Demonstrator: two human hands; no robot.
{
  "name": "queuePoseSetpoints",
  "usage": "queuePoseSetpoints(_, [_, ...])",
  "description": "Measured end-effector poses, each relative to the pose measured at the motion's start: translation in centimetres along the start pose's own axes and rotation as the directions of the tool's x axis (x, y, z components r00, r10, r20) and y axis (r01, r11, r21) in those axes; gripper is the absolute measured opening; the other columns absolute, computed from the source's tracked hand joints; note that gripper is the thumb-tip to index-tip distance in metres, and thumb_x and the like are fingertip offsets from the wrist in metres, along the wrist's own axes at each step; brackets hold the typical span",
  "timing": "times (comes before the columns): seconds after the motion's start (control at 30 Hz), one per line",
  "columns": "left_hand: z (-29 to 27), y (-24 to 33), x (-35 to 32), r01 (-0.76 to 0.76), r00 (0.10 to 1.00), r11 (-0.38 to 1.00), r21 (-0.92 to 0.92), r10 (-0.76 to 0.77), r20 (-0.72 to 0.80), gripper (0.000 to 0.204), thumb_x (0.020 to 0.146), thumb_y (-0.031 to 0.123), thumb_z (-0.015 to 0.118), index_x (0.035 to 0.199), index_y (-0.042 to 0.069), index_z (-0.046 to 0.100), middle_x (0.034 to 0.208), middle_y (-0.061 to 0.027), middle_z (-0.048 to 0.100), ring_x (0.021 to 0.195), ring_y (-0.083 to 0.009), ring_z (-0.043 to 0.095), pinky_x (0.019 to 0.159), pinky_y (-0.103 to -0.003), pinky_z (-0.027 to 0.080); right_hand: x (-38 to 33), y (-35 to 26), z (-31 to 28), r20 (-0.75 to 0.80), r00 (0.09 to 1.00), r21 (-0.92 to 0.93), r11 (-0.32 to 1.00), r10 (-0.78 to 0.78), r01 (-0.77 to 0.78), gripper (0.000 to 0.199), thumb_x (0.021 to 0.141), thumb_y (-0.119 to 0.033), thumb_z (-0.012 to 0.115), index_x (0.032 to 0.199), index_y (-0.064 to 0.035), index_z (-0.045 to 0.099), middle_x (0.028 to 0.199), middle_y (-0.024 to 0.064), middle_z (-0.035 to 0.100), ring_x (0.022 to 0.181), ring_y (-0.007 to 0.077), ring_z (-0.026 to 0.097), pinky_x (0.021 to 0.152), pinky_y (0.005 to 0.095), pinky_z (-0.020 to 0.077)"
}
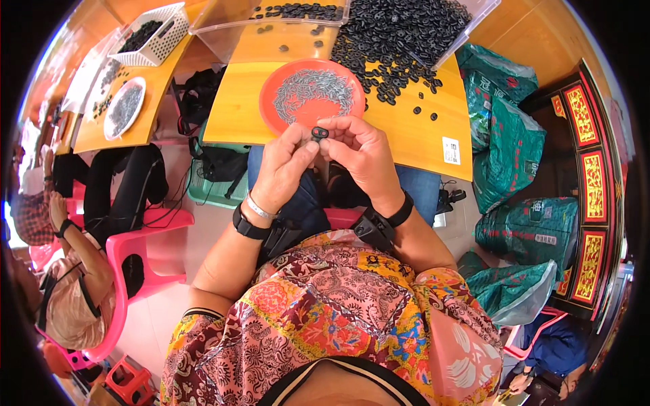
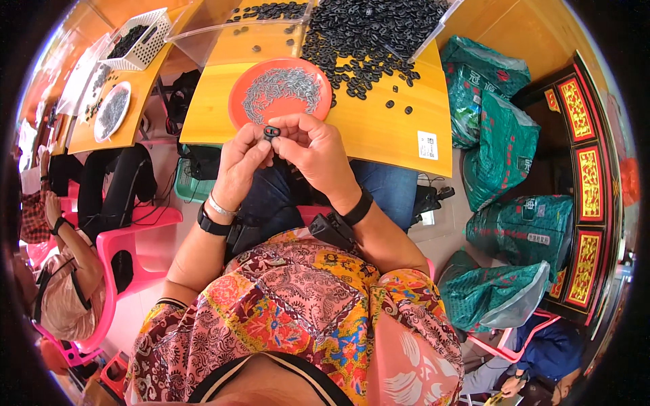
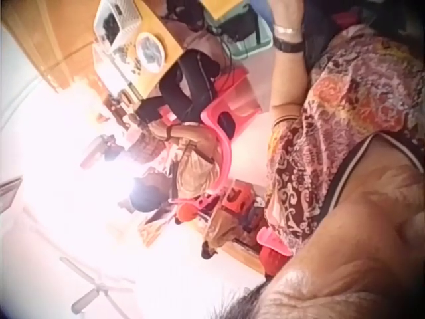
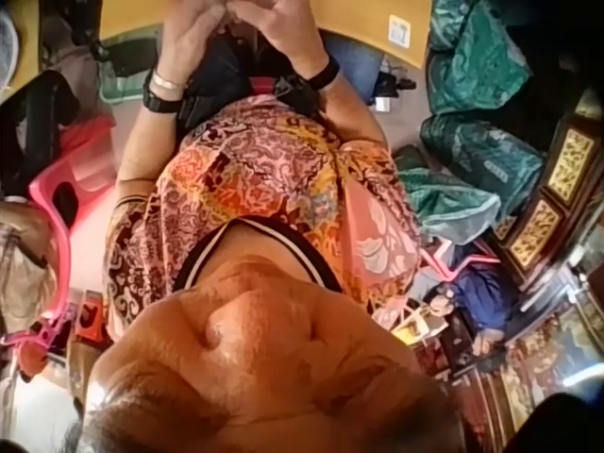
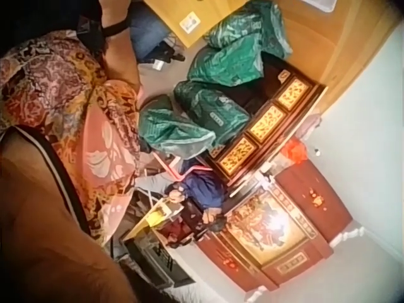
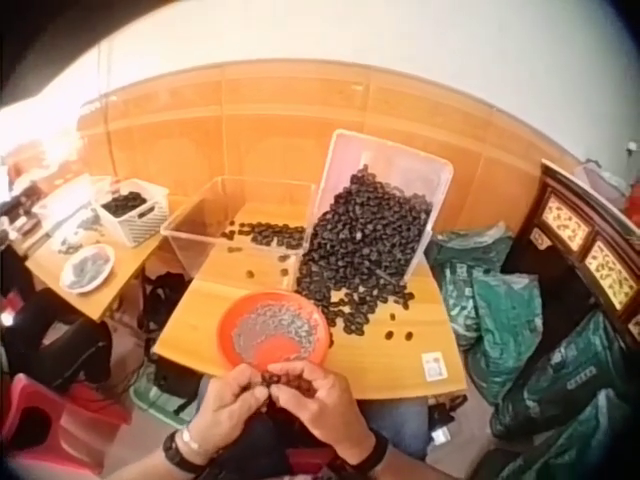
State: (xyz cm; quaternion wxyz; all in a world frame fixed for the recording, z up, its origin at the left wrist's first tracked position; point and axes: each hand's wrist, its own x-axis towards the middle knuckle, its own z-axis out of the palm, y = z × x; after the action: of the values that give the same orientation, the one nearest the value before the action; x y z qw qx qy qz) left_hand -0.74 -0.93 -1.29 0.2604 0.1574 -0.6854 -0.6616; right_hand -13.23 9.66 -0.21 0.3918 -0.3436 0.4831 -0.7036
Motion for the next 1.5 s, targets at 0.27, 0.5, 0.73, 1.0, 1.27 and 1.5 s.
queuePoseSetpoints(0.27, [0.6,0.7,-0.3,-0.262,0.963,0.943,0.206,0.270,-0.010,0.023,0.084,0.004,0.054,0.106,0.000,0.047,0.069,-0.0073,0.056,0.059,-0.0167,0.055,0.057,-0.030,0.046,-0.4,-1.8,0.3,0.030,0.997,0.159,0.984,0.074,-0.078,0.021,0.083,0.000,0.061,0.103,0.0005,0.063,0.083,0.0019,0.063,0.068,0.0067,0.058,0.064,0.0207,0.0497])
queuePoseSetpoints(0.5, [0.0,1.2,-0.3,-0.387,0.909,0.790,0.475,0.413,0.053,0.025,0.084,0.007,0.056,0.106,0.000,0.049,0.071,-0.0126,0.056,0.062,-0.0281,0.057,0.058,-0.034,0.047,-0.8,-2.3,0.4,0.083,0.995,0.043,0.997,0.061,-0.065,0.028,0.085,0.000,0.060,0.113,0.0004,0.060,0.087,0.0006,0.060,0.073,0.0066,0.058,0.066,0.0204,0.0494])
queuePoseSetpoints(0.73, [-0.3,1.5,-0.5,-0.369,0.915,0.785,0.498,0.401,0.046,0.026,0.084,0.011,0.055,0.108,0.000,0.050,0.074,-0.0143,0.056,0.064,-0.0301,0.057,0.059,-0.036,0.046,-0.9,-2.4,0.8,0.114,0.993,-0.079,0.997,-0.014,0.023,0.030,0.088,-0.002,0.059,0.117,0.0001,0.059,0.089,-0.0016,0.060,0.077,0.0049,0.058,0.071,0.0203,0.0505])
queuePoseSetpoints(1.0, [-0.3,1.3,-0.6,-0.381,0.911,0.792,0.478,0.408,0.051,0.025,0.084,0.009,0.055,0.106,-0.001,0.049,0.073,-0.0144,0.056,0.063,-0.0296,0.057,0.058,-0.036,0.046,-1.0,-2.4,1.0,0.096,0.995,-0.168,0.984,-0.041,0.057,0.027,0.088,-0.004,0.059,0.115,0.0002,0.060,0.088,-0.0002,0.063,0.076,0.0048,0.059,0.069,0.0199,0.0497])
queuePoseSetpoints(1.27, [0.0,1.2,-0.6,-0.386,0.906,0.782,0.490,0.422,0.040,0.022,0.084,0.006,0.053,0.104,-0.001,0.049,0.072,-0.0147,0.058,0.063,-0.0297,0.059,0.058,-0.035,0.046,-1.1,-2.7,1.3,0.052,0.998,-0.194,0.980,-0.032,0.042,0.023,0.087,-0.001,0.056,0.110,0.0019,0.061,0.077,-0.0003,0.059,0.068,0.0050,0.054,0.064,0.0201,0.0470])
queuePoseSetpoints(1.5, [1.3,1.7,-1.1,-0.373,0.898,0.796,0.477,0.439,-0.029,0.015,0.086,0.004,0.049,0.100,-0.001,0.049,0.066,-0.0116,0.058,0.061,-0.0297,0.060,0.056,-0.035,0.047,-1.3,-2.0,1.5,0.047,0.996,-0.140,0.986,-0.081,0.087,0.019,0.089,-0.004,0.059,0.107,0.0006,0.061,0.080,-0.0003,0.063,0.068,0.0048,0.056,0.063,0.0187,0.0466])
